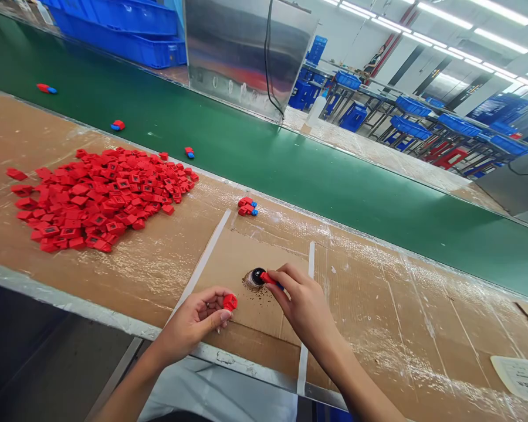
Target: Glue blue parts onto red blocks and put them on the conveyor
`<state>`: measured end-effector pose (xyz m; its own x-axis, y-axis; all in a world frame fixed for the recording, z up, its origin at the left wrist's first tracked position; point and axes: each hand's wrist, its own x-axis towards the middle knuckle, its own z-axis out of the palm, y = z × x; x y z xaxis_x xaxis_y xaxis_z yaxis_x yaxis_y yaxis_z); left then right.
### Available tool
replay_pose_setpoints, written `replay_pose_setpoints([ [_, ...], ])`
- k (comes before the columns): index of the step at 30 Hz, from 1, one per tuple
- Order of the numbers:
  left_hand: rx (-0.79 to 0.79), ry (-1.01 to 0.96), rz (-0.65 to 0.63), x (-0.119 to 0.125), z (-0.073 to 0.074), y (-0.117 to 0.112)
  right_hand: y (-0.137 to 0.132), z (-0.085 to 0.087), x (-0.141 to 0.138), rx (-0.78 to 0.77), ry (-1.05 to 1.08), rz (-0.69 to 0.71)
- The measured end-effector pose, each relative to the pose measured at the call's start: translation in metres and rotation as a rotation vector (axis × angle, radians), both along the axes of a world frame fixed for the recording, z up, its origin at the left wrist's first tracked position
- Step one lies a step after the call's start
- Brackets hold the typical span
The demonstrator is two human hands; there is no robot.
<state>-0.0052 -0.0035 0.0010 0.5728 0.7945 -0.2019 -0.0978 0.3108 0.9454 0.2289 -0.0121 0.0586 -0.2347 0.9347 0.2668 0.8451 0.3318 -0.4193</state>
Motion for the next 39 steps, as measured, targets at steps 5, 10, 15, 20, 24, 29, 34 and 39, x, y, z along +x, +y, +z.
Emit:
replay_pose_setpoints([
  [5, -0.006, -0.005, 0.012, 0.0, -0.001, 0.0, 0.001, 0.002, 0.0, 0.004, -0.02, 0.034],
  [10, -0.018, -0.018, 0.025, 0.001, 0.0, 0.0, 0.001, 0.002, 0.001, -0.023, -0.031, 0.004],
  [15, -0.037, -0.031, 0.024, 0.001, -0.002, 0.0, 0.0, 0.002, 0.001, -0.025, -0.026, 0.013],
  [20, -0.066, -0.08, 0.019, 0.001, -0.005, 0.0, -0.001, 0.004, 0.001, -0.028, -0.016, 0.005],
  [24, -0.089, -0.116, 0.005, 0.001, -0.004, 0.001, 0.0, 0.006, 0.001, -0.023, 0.055, -0.053],
  [29, -0.08, -0.122, -0.006, 0.0, -0.002, 0.001, 0.004, -0.001, 0.007, -0.251, 0.423, -0.199],
  [34, -0.08, -0.107, -0.013, 0.004, -0.002, 0.003, 0.008, -0.006, 0.012, -0.434, 0.717, -0.242],
  [39, -0.088, -0.106, -0.001, 0.014, 0.0, 0.005, 0.007, -0.007, 0.012, -0.459, 0.756, -0.255],
])
